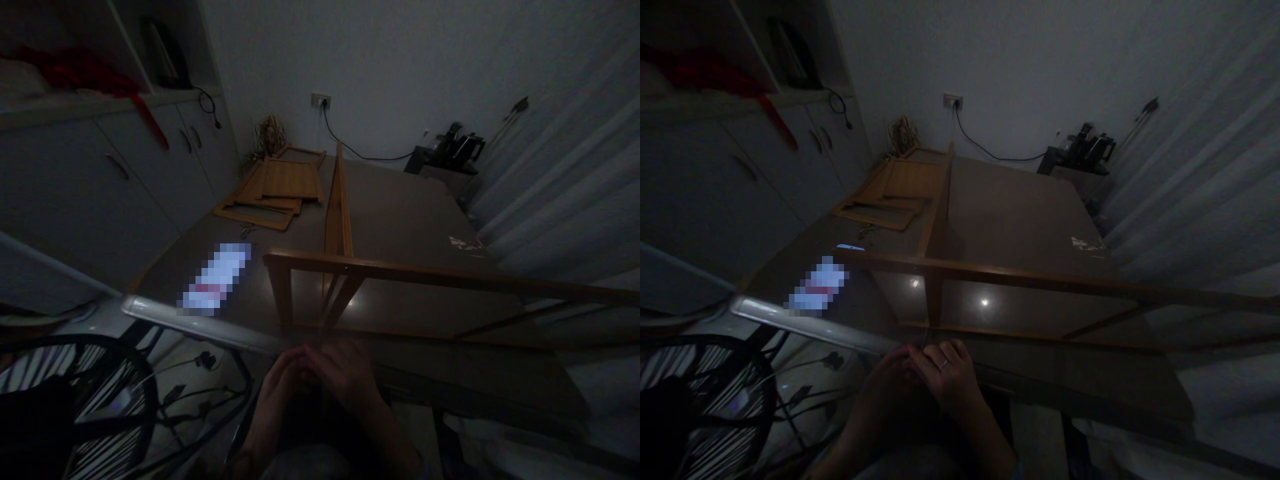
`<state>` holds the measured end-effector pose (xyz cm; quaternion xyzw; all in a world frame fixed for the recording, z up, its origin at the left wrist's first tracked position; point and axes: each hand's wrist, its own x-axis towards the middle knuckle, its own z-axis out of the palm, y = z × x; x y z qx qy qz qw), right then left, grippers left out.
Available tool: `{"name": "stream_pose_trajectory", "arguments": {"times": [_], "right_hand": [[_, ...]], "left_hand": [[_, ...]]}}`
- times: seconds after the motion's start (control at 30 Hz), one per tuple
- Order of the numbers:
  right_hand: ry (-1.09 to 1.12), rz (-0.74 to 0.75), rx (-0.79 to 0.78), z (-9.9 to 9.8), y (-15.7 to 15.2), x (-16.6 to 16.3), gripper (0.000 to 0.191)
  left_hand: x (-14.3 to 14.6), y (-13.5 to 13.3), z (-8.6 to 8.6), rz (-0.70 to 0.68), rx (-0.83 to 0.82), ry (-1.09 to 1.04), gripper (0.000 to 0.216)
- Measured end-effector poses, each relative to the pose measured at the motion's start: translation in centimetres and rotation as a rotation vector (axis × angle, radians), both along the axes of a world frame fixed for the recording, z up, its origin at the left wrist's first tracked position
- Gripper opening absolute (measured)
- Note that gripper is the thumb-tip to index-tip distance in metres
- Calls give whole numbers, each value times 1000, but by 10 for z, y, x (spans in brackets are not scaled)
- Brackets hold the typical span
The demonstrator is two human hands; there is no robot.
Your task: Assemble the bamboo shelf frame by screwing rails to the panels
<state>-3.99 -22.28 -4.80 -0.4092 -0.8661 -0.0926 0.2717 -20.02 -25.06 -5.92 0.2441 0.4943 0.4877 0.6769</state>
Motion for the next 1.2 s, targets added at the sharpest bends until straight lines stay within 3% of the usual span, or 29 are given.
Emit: {"name": "stream_pose_trajectory", "arguments": {"times": [0.13,0.4,0.83,0.97,1.1,1.2], "right_hand": [[56,-29,15,-5,-2,-3,25],[125,-16,-10,-2,-1,-4,18],[153,30,110,-11,1,-10,15],[161,29,132,-16,3,-13,14],[151,51,127,-16,4,-12,16],[115,79,95,-13,5,-9,20]], "left_hand": [[-3,1,2,-116,114,184,22],[-17,14,11,-398,390,750,25],[-25,19,14,-413,507,917,25],[-35,27,6,-271,699,1096,20],[-40,37,8,79,1003,1245,7],[-37,46,14,347,1058,1268,26]]}}
